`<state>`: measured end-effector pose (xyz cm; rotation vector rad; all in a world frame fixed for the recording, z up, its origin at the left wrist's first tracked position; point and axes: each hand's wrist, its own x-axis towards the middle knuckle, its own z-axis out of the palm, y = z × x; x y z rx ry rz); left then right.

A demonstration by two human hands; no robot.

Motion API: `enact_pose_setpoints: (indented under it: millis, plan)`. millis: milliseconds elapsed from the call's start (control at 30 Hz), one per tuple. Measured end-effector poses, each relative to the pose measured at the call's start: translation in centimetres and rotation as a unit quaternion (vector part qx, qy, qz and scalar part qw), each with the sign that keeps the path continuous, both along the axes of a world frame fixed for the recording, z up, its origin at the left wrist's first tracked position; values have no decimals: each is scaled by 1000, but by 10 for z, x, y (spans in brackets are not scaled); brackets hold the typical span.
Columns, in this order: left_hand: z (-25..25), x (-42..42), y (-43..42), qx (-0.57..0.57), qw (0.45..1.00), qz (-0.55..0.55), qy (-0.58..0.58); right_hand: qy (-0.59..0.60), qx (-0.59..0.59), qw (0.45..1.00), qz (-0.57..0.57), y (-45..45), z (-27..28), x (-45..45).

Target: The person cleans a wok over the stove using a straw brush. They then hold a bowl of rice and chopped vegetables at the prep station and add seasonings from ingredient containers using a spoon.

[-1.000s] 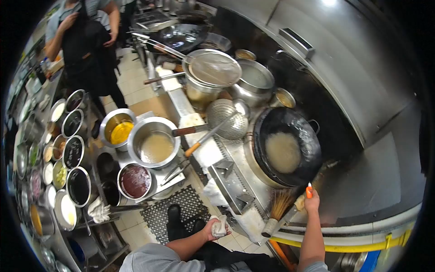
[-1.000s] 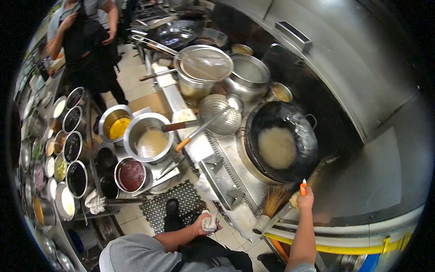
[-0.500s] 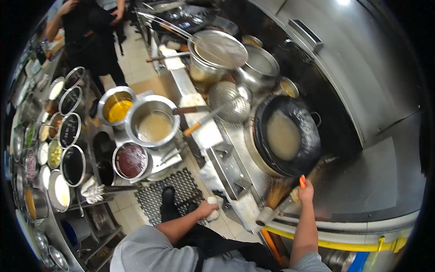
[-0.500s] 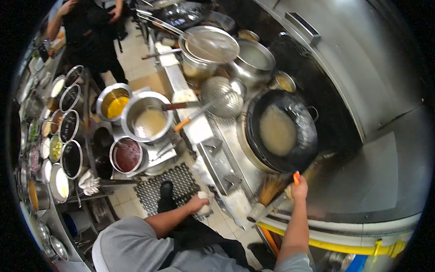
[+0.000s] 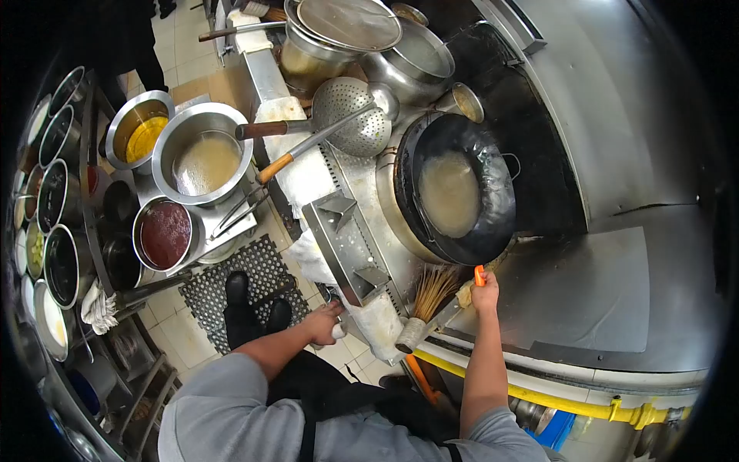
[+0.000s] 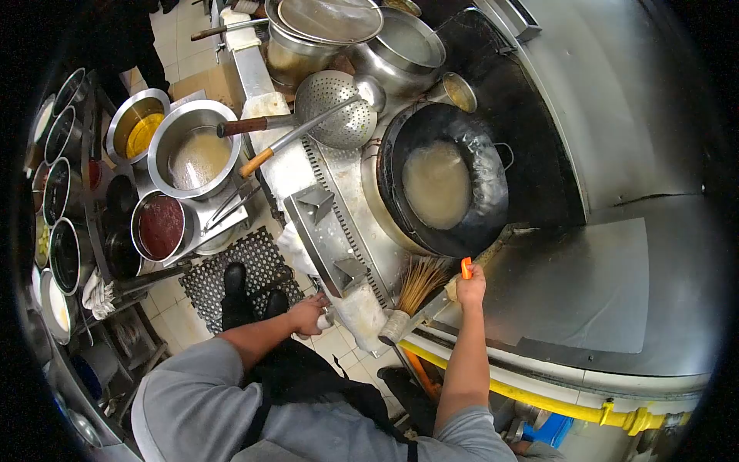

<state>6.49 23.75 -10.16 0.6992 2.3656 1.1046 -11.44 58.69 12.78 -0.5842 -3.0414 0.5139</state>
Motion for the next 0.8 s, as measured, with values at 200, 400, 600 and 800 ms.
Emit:
enact_pose_setpoints:
  millis: [200,400,600,800]
  plan:
    - [2,-20,28,-232,954,-188,13,24,-72,997,11,-2,-12,-4]
    - [55,-32,-24,-89,984,-149,47,33,-34,999,-6,6,-18,1]
    - [52,-37,-41,-10,994,-111,-13,8,35,999,-6,-8,-4,0]
    - [30,-24,-33,6,993,-115,8,54,43,997,28,-61,28,76]
